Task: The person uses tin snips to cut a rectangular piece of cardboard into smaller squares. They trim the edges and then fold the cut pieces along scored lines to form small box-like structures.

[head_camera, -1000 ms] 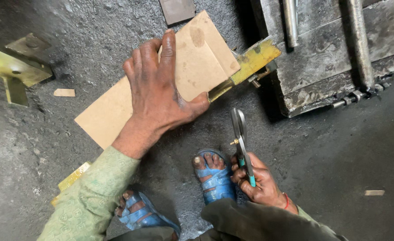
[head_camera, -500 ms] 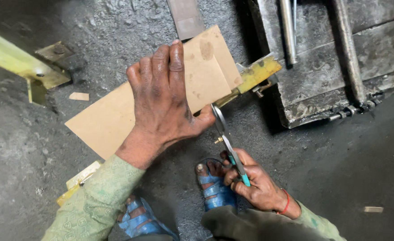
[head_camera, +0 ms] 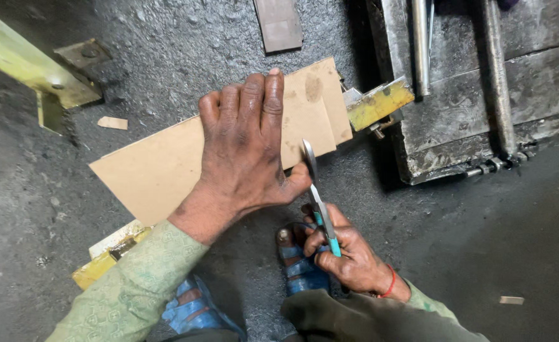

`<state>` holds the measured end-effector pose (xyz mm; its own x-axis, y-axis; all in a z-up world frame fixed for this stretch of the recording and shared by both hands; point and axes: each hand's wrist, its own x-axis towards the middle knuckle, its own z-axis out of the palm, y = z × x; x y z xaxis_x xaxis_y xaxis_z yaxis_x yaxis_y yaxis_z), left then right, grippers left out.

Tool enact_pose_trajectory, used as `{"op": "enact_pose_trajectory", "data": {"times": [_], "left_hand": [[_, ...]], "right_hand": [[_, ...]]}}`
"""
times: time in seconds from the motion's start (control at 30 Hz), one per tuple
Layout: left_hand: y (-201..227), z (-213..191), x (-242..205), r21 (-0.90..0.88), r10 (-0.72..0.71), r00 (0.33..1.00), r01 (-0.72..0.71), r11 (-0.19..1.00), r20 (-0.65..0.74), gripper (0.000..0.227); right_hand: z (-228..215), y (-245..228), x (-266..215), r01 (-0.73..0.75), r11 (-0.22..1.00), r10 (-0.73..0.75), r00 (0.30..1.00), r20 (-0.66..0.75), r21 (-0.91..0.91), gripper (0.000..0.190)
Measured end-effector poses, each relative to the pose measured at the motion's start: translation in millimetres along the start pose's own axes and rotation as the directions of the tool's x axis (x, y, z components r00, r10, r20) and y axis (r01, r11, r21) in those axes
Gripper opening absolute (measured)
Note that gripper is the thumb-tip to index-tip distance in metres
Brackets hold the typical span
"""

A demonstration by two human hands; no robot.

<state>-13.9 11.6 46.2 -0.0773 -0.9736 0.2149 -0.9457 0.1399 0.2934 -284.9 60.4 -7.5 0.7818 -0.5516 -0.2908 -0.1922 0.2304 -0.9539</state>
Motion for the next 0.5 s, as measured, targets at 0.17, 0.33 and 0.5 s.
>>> {"op": "enact_pose_trajectory", "data": {"times": [0.17, 0.33, 0.5], "left_hand": [[0.1, 0.0, -3.3, 0.016, 0.003, 1.000, -0.003, 1.000, -0.011, 0.107], [-2.0, 1.3, -3.9, 0.011, 0.025, 1.000, -0.025, 1.000, 0.009, 0.105], [-5.5, 1.0, -4.9, 0.006, 0.046, 0.999, -0.046, 0.999, -0.016, 0.101]], "right_hand": [[7.4, 0.2, 1.2, -0.026, 1.000, 0.026, 0.999, -0.020, 0.007, 0.017], [12.9, 0.8, 1.9, -0.109, 0.994, 0.110, 0.991, -0.079, 0.018, 0.013], [16.2, 6.1, 5.7, -0.042, 0.982, 0.020, 0.993, -0.120, -0.183, 0.011]]}}
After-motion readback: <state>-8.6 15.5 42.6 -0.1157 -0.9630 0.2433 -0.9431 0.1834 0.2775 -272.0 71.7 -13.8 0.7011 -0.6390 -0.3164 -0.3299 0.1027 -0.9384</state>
